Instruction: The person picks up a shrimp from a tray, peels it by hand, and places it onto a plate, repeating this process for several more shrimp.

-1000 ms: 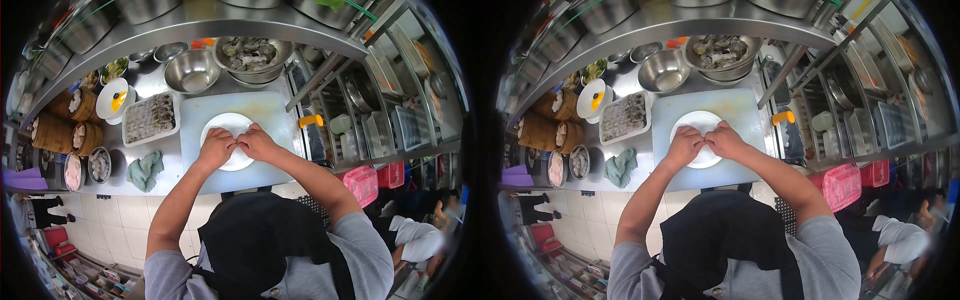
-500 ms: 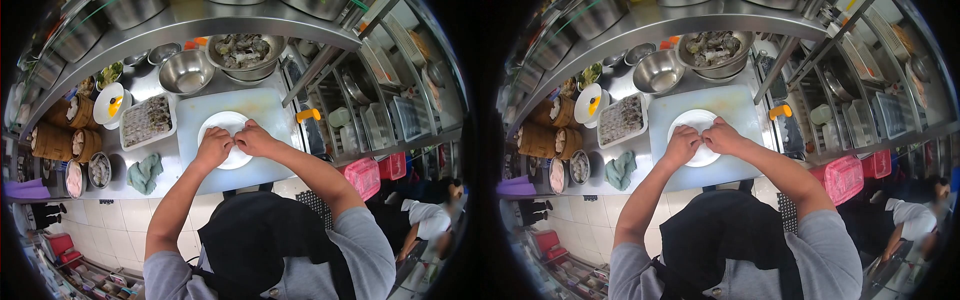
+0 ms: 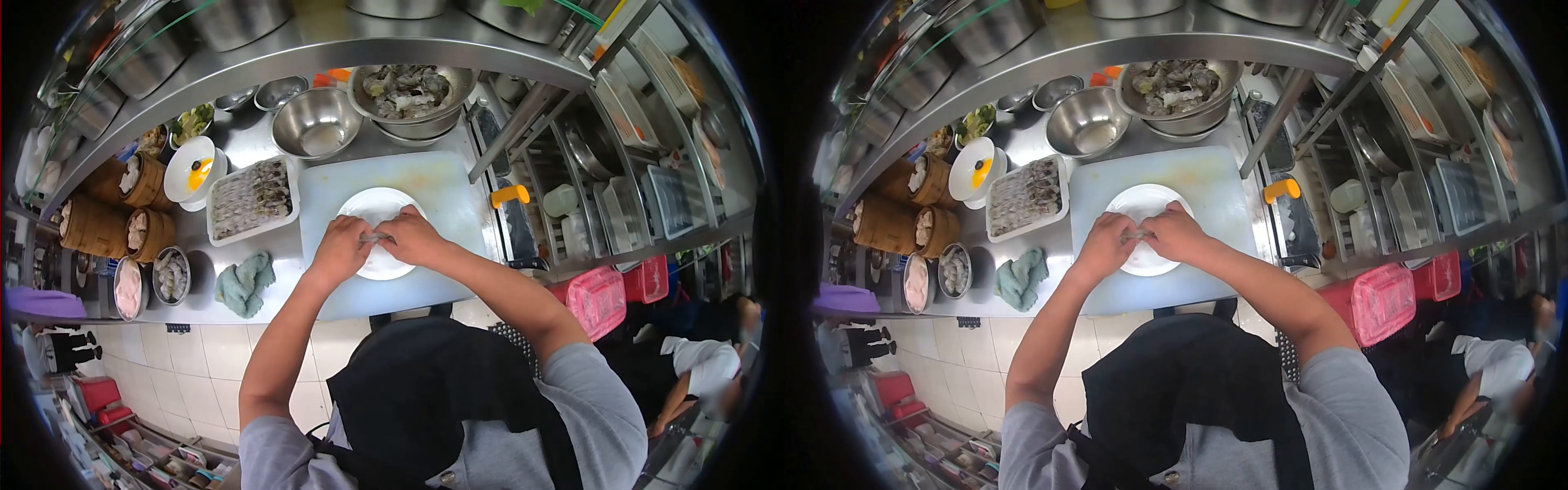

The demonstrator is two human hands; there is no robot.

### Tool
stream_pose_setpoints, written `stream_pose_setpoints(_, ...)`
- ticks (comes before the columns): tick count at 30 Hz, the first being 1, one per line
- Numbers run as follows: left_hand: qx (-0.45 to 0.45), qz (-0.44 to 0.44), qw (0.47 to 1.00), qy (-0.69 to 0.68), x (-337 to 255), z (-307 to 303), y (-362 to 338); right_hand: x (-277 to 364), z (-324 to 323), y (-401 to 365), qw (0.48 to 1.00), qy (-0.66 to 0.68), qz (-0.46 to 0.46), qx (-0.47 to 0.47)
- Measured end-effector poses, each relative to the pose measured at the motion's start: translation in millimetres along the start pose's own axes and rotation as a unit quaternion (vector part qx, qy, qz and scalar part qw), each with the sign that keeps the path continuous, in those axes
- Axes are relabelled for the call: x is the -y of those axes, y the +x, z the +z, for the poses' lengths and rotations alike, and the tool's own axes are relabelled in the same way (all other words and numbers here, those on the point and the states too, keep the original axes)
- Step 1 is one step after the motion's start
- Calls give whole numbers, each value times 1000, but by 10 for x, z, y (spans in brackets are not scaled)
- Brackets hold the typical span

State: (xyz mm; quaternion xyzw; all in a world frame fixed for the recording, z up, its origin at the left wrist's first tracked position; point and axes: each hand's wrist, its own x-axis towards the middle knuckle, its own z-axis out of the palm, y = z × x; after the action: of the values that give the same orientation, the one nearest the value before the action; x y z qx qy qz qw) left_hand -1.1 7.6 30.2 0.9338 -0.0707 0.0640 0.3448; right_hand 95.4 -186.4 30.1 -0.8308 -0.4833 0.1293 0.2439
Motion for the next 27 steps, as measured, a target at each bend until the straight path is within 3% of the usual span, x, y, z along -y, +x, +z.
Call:
stream_pose_setpoints(2,10,-37,999,-12,-33,-2,3,7,-7,8,1000,1,8,24)
stream_pose_setpoints(12,-38,-18,999,-23,2,110,-80,-17,51,-5,999,39,10,-14)
stream_pose_setpoints(21,-42,52,998,-19,137,112,-54,-19,128,90,998,45,33,22)
stream_pose_setpoints(27,9,83,996,9,149,29,13,-42,112,137,997,48,48,41)
